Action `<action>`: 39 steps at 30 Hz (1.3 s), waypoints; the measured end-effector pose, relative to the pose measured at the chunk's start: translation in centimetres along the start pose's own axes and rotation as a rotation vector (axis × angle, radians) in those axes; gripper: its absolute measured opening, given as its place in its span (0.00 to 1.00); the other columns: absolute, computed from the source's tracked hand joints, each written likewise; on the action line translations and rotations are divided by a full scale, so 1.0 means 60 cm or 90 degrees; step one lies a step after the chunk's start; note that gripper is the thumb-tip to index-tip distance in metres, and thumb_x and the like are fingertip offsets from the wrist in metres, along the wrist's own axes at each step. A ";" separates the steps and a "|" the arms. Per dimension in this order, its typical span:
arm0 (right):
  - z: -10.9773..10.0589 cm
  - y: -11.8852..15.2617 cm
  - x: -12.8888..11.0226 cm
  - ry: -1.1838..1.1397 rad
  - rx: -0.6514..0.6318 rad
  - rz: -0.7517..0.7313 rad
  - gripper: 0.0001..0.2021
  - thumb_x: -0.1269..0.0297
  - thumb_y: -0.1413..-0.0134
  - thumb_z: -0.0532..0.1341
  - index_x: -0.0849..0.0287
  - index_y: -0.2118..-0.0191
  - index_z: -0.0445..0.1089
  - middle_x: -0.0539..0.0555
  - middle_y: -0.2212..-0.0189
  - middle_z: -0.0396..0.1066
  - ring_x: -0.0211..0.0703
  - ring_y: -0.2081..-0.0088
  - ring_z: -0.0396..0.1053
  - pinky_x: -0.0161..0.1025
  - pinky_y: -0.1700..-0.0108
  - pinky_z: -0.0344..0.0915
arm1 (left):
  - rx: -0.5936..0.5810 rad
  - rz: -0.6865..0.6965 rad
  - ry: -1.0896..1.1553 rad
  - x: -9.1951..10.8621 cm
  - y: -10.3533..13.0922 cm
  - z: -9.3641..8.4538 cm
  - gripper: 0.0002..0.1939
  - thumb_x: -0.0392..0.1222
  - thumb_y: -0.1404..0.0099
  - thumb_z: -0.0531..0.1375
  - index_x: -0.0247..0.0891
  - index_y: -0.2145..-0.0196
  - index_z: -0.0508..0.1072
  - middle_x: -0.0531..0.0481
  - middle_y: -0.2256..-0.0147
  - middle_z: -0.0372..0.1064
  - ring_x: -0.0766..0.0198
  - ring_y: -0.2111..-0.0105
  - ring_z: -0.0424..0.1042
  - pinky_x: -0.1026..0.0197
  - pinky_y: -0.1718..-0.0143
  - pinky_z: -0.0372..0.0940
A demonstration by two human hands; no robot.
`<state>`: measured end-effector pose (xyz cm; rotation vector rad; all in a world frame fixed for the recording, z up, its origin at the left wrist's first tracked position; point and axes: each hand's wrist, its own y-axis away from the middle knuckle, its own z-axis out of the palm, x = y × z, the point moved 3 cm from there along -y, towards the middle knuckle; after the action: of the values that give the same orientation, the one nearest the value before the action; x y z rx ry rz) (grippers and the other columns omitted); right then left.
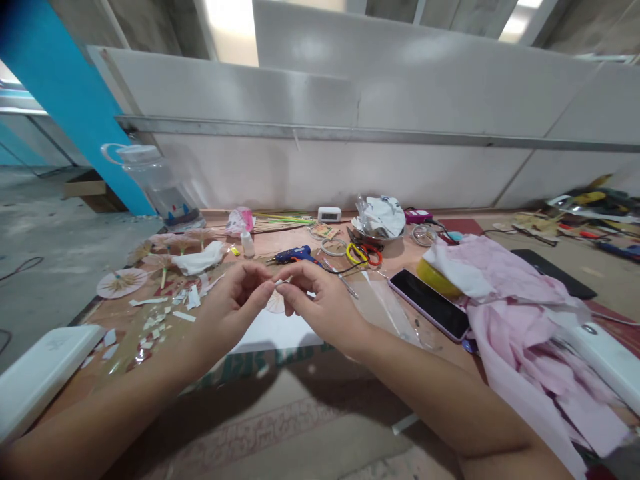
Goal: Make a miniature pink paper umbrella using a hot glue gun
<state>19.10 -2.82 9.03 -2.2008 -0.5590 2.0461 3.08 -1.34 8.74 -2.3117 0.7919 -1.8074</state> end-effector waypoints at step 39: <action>-0.002 0.010 -0.014 0.044 0.033 -0.091 0.04 0.64 0.40 0.66 0.58 0.61 0.75 0.47 0.76 0.71 0.32 0.76 0.70 0.29 0.75 0.64 | 0.052 0.249 -0.155 0.016 0.011 -0.008 0.04 0.37 0.29 0.59 0.39 0.63 0.72 0.56 0.73 0.71 0.73 0.78 0.65 0.71 0.78 0.59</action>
<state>19.29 -3.66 9.67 -2.1272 -0.6297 1.8858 2.56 -2.22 9.45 -2.0895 1.0196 -1.3419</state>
